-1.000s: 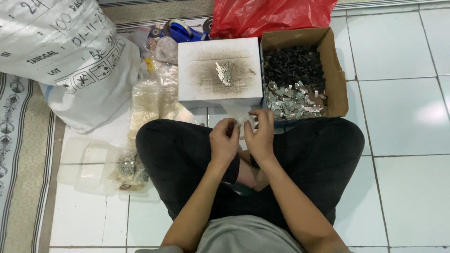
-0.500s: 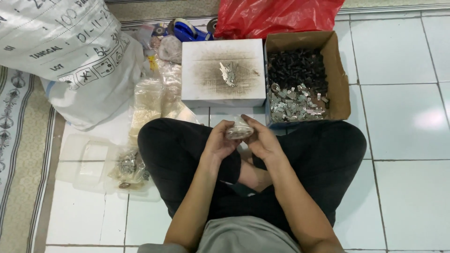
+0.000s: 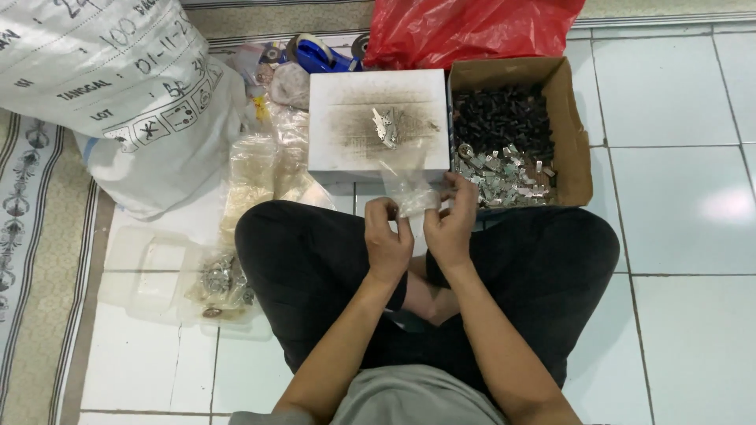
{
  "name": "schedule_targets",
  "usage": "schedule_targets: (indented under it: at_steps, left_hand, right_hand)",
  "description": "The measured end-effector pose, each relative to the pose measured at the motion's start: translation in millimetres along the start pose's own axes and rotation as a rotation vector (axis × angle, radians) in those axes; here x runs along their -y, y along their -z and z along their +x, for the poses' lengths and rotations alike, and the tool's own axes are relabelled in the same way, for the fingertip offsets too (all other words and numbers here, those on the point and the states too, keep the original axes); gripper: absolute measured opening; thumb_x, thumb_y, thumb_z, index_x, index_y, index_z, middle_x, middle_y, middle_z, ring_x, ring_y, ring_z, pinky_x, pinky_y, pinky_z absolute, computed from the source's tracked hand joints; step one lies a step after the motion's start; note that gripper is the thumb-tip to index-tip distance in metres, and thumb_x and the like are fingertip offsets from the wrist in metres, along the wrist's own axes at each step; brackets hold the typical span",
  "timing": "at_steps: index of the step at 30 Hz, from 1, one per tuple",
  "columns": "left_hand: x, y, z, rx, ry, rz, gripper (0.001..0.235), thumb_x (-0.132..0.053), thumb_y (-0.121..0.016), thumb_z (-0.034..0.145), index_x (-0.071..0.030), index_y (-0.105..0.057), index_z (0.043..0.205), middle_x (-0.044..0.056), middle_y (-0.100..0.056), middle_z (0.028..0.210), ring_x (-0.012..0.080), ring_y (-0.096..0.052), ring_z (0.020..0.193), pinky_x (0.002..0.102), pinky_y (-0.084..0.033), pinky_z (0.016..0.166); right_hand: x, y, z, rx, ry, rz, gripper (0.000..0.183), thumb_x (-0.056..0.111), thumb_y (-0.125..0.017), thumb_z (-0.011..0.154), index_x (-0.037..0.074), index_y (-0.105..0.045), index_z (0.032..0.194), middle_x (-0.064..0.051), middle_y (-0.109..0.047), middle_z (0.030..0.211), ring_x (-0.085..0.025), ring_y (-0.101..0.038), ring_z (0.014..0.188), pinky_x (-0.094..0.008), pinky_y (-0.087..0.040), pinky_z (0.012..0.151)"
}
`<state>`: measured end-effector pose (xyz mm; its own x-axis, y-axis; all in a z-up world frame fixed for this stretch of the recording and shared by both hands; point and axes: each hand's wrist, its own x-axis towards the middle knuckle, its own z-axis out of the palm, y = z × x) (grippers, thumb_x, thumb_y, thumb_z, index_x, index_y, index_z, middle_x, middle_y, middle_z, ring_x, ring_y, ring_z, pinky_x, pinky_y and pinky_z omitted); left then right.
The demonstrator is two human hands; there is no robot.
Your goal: Sorting and arranging small metal components from a cardboard box onto a white board.
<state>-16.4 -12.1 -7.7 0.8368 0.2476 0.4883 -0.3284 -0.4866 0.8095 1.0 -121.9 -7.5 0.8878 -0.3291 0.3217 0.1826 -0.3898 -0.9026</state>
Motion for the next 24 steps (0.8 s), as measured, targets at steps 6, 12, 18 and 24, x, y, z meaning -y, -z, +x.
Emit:
schedule_targets:
  at_steps: [6, 12, 18, 24]
  left_hand:
    - [-1.3, 12.9, 4.0, 0.052, -0.065, 0.070, 0.029, 0.005, -0.070, 0.077, -0.005, -0.055, 0.100, 0.011, -0.055, 0.095, 0.0322, -0.065, 0.079, 0.039, -0.058, 0.068]
    - [-3.8, 21.8, 13.4, 0.048, -0.001, -0.025, 0.024, 0.007, -0.070, 0.079, -0.007, -0.063, 0.097, 0.007, -0.059, 0.083, 0.0286, -0.068, 0.071, 0.036, -0.058, 0.062]
    - [44.4, 13.5, 3.6, 0.233, 0.807, -0.677, 0.010, -0.005, -0.075, 0.088, -0.004, -0.077, 0.097, 0.009, -0.071, 0.085, 0.0181, -0.068, 0.081, 0.032, -0.058, 0.077]
    - [38.3, 5.6, 10.8, 0.271, 1.031, -1.030, 0.003, -0.009, -0.068, 0.091, -0.008, -0.067, 0.088, 0.000, -0.048, 0.082, 0.0140, -0.052, 0.078, 0.029, -0.046, 0.072]
  right_hand:
    - [4.6, -2.4, -12.5, -0.038, 0.264, -0.133, 0.026, -0.005, -0.062, 0.086, 0.005, -0.063, 0.110, -0.007, -0.048, 0.087, -0.026, -0.055, 0.066, -0.028, -0.047, 0.050]
    - [3.8, 7.0, -15.4, -0.013, 0.253, -0.185, 0.020, -0.002, -0.072, 0.083, 0.013, -0.072, 0.095, 0.002, -0.058, 0.086, -0.019, -0.064, 0.067, -0.026, -0.052, 0.054]
    - [-11.6, 4.7, -17.0, 0.021, 0.141, -0.096, 0.019, -0.001, -0.076, 0.080, 0.011, -0.076, 0.096, -0.007, -0.064, 0.083, -0.025, -0.067, 0.068, -0.032, -0.053, 0.056]
    - [-40.0, -9.7, -15.9, 0.146, -0.443, 0.587, 0.030, -0.002, -0.070, 0.088, 0.003, -0.073, 0.118, -0.001, -0.073, 0.085, -0.005, -0.065, 0.074, -0.014, -0.050, 0.064]
